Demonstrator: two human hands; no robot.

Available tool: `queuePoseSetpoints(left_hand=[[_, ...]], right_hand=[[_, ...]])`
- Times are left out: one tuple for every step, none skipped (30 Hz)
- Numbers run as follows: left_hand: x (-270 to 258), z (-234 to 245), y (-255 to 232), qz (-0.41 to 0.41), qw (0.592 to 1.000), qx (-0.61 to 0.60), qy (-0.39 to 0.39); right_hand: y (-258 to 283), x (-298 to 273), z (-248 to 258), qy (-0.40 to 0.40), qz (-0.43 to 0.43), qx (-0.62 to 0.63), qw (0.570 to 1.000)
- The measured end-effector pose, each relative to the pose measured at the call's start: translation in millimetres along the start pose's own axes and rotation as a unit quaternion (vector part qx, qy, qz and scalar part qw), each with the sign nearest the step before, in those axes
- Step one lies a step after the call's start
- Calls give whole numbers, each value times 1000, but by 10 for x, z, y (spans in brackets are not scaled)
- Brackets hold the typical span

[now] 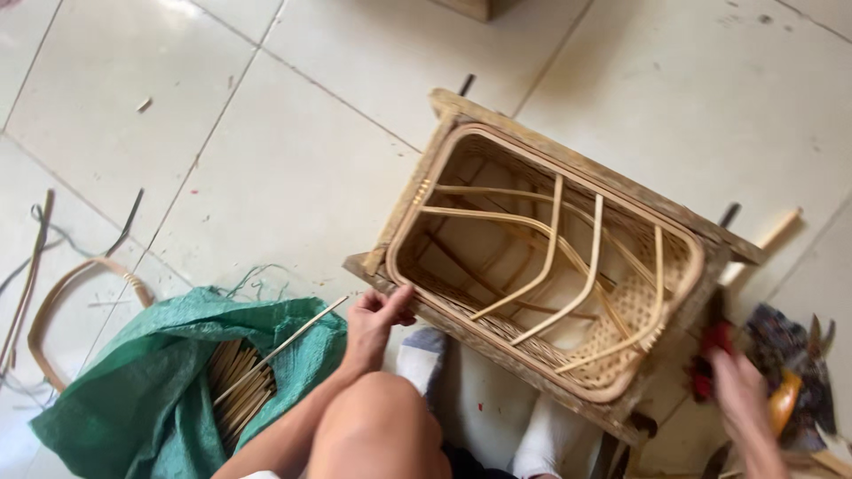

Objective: The person assembles a rectangular woven basket by inserting thin wooden strips into a wooden frame, securing them with a hammer and pliers, and applying glue to the joints.

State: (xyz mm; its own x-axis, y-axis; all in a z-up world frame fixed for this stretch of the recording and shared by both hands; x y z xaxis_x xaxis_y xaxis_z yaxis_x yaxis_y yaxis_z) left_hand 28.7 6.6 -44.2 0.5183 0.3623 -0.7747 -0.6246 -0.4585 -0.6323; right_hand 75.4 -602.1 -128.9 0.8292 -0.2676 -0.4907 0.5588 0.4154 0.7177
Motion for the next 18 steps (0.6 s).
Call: queuePoseSetpoints(left_hand=[[-26,-18,42,-7,1000,-4,8],[-43,-44,80,-14,1000,-7,15],[-80,-52,104,-19,1000,-10,22],[-101,-68,117,-21,999,-24,24],[-113,-85,109,-23,999,-32,32],[-131,-95,86,-24,998,-41,39],[-132,-111,64,-16,998,-43,37],[-146,-114,38,-7,998,-45,34],[-147,-123,15,0,998,-47,33],[-158,-130,11,11,999,-41,22],[-160,-131,8,23,999,-34,11],[-154,-128,13,35,999,-27,-1],[-160,-125,12,24,1000,-21,-3],[-158,-125,19,13,1000,-14,-6],[-156,-115,28,2,1000,-7,-9],[-151,-110,47,-1,1000,-2,-13],[-132,-116,59,-5,1000,2,-16],[-113,-125,66,-9,1000,6,-19]], right_hand=[[-9,-52,109,1,-10,38,999],[67,-152,301,1,-20,76,997],[301,-210,396,29,47,66,996],[603,-291,457,59,112,58,990],[956,-400,413,95,205,-13,974],[1344,-518,301,133,295,-81,943],[1776,-624,147,169,383,-150,896],[2033,-660,-14,223,263,-220,912],[2251,-700,-258,269,137,-286,909],[2629,-724,-666,320,219,-323,863],[2984,-748,-1063,368,296,-355,807],[3295,-793,-1434,413,369,-383,740],[3544,-880,-1771,455,436,-405,663],[3729,-926,-2029,467,435,-419,646],[3877,-985,-2237,478,433,-431,631],[3954,-1018,-2403,498,390,-476,611],[4017,-1037,-2535,513,346,-520,589],[4069,-1054,-2607,526,301,-561,564]])
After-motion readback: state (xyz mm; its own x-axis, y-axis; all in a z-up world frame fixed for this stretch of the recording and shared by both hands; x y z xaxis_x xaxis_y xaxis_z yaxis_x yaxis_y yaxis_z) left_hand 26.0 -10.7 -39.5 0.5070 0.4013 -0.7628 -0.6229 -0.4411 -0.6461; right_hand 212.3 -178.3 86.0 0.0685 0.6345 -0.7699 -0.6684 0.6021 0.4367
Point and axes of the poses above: each hand's wrist, its own x-axis towards the middle knuckle, its own z-axis out of the back of the hand, y = z × x, the point moved 5 cm from there along x, towards the middle knuckle, and after that the axes turned 10 degrees about z, right-handed, at the moved point
